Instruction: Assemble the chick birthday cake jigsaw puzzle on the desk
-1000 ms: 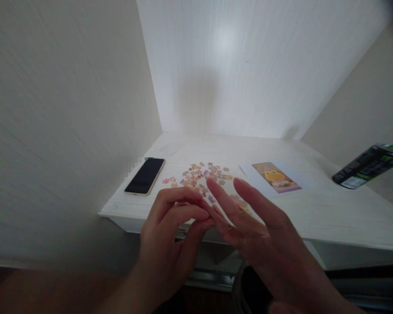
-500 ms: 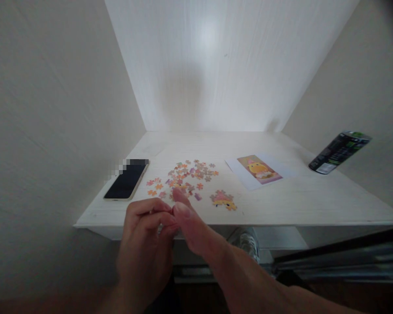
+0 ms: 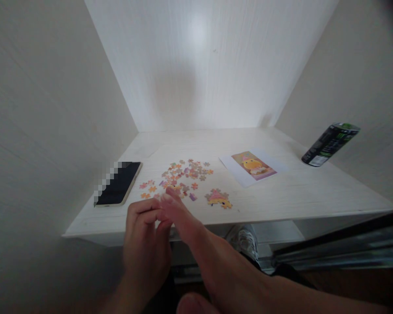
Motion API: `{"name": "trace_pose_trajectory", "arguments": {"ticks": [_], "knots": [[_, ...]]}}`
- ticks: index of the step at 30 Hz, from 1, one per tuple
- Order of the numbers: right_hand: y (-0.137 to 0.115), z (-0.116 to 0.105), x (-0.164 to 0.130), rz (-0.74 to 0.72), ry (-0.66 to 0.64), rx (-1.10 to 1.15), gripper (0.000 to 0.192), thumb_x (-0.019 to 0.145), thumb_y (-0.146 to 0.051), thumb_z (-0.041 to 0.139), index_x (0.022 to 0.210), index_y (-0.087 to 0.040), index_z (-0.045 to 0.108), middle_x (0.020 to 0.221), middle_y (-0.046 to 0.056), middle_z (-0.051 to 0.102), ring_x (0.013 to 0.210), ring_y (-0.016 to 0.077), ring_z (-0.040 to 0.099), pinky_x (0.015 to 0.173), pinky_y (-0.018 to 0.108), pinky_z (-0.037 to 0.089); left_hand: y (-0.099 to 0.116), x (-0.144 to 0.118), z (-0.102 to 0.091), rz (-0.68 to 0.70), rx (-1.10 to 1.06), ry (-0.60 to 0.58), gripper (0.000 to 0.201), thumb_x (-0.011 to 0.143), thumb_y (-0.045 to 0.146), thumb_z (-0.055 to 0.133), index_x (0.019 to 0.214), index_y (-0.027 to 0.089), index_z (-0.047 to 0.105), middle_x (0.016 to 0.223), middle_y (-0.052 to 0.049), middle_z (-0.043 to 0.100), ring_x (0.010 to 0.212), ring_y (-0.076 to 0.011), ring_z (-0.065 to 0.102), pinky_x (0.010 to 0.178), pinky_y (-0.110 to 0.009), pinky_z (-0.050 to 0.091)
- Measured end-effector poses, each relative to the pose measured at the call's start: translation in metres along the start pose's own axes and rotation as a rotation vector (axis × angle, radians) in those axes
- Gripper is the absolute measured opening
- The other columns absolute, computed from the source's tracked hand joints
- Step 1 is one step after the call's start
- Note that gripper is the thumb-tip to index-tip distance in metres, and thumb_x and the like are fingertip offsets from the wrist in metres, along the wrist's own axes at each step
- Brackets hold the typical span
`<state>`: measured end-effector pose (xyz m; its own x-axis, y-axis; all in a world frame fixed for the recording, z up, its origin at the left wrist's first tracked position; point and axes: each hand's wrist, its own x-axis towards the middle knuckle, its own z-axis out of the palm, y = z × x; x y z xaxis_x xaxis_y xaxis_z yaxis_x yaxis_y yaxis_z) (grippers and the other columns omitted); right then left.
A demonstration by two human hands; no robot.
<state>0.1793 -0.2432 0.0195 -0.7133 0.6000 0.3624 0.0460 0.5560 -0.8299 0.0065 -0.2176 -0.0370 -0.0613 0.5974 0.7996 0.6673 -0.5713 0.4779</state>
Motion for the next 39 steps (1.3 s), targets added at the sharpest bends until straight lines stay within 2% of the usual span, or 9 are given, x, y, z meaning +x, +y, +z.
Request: {"name": "trace_pose_trajectory", "arguments": {"ticks": [4,7,14,19,25,31,33,35,39], "knots": [[0.000,0.001,-0.001,0.011,0.041,0.105,0.086,0.089,-0.035,0.055,0.155,-0.020,0.001,0.160,0.009,0.001,0.145,0.0272,0.013,0.116,0.046,0.019,-0.007,-0.002,-0.002,0.141,-0.056,-0.064,0.014,0.082,0.009,0.058,0.088,0.021,0.053,0.095,-0.002,0.054,0.088,-0.0149,0.054,0.079,-0.030,0.049],[0.008,0.012,0.002,0.025,0.128,0.226,0.077,0.092,-0.040,0.050,0.155,-0.025,0.007,0.160,0.005,0.013,0.145,0.0246,0.017,0.116,0.044,0.021,-0.009,-0.004,-0.004,0.132,-0.095,-0.063,0.020,0.081,0.006,0.056,0.093,0.021,0.053,0.099,-0.003,0.053,0.092,-0.0159,0.052,0.081,-0.031,0.046],[0.043,0.039,0.016,0.121,0.300,0.562,0.070,0.087,-0.060,0.052,0.148,-0.036,0.028,0.158,0.000,0.021,0.143,0.0233,0.025,0.113,0.043,0.030,-0.012,-0.013,-0.008,0.164,0.000,0.051,0.013,0.082,0.010,0.055,0.086,0.022,0.052,0.092,-0.003,0.053,0.085,-0.0153,0.055,0.073,-0.029,0.047],[0.021,0.038,0.011,0.080,0.348,0.849,0.079,0.081,-0.058,0.062,0.148,-0.037,0.025,0.157,0.003,0.025,0.144,0.0259,0.021,0.114,0.051,0.024,-0.016,-0.017,-0.013,0.202,0.025,0.064,0.016,0.080,0.010,0.052,0.089,0.023,0.050,0.094,-0.004,0.050,0.088,-0.0171,0.054,0.072,-0.032,0.047],[0.008,0.035,0.009,0.230,0.389,1.125,0.079,0.083,-0.050,0.060,0.149,-0.041,0.019,0.152,0.007,0.035,0.136,0.0272,0.039,0.113,0.054,0.023,-0.010,-0.017,-0.015,0.179,-0.020,0.032,0.017,0.078,0.005,0.048,0.089,0.019,0.048,0.096,-0.006,0.047,0.090,-0.0165,0.052,0.075,-0.031,0.048],[0.009,0.026,0.009,0.290,0.365,1.189,0.077,0.083,-0.051,0.048,0.151,-0.034,0.016,0.148,0.010,0.042,0.131,0.0296,0.046,0.111,0.058,0.025,-0.007,-0.018,-0.017,0.148,-0.123,-0.028,0.016,0.083,0.004,0.046,0.089,0.019,0.048,0.095,-0.005,0.047,0.089,-0.0148,0.051,0.075,-0.027,0.047],[0.009,0.023,0.007,0.289,0.376,1.168,0.076,0.082,-0.051,0.047,0.151,-0.032,0.020,0.146,0.010,0.045,0.129,0.0302,0.048,0.111,0.058,0.026,-0.004,-0.020,-0.020,0.076,-0.185,-0.040,0.011,0.088,0.009,0.046,0.089,0.019,0.049,0.096,-0.005,0.047,0.089,-0.0149,0.050,0.074,-0.028,0.047],[0.009,0.020,0.006,0.309,0.433,1.121,0.070,0.083,-0.051,0.044,0.148,-0.031,0.026,0.143,0.010,0.048,0.128,0.0305,0.049,0.110,0.058,0.028,0.002,-0.021,-0.023,-0.071,-0.347,-0.058,0.008,0.093,0.018,0.045,0.086,0.020,0.049,0.094,-0.005,0.047,0.085,-0.0148,0.050,0.071,-0.028,0.046],[0.010,0.013,0.004,0.333,0.607,1.041,0.058,0.086,-0.047,0.037,0.141,-0.030,0.039,0.138,0.010,0.054,0.126,0.0308,0.051,0.109,0.059,0.031,0.019,-0.015,-0.028,-0.487,-1.013,-0.231,0.021,0.096,0.031,0.041,0.079,0.020,0.046,0.084,-0.003,0.043,0.068,-0.0112,0.046,0.056,-0.026,0.043]]}}
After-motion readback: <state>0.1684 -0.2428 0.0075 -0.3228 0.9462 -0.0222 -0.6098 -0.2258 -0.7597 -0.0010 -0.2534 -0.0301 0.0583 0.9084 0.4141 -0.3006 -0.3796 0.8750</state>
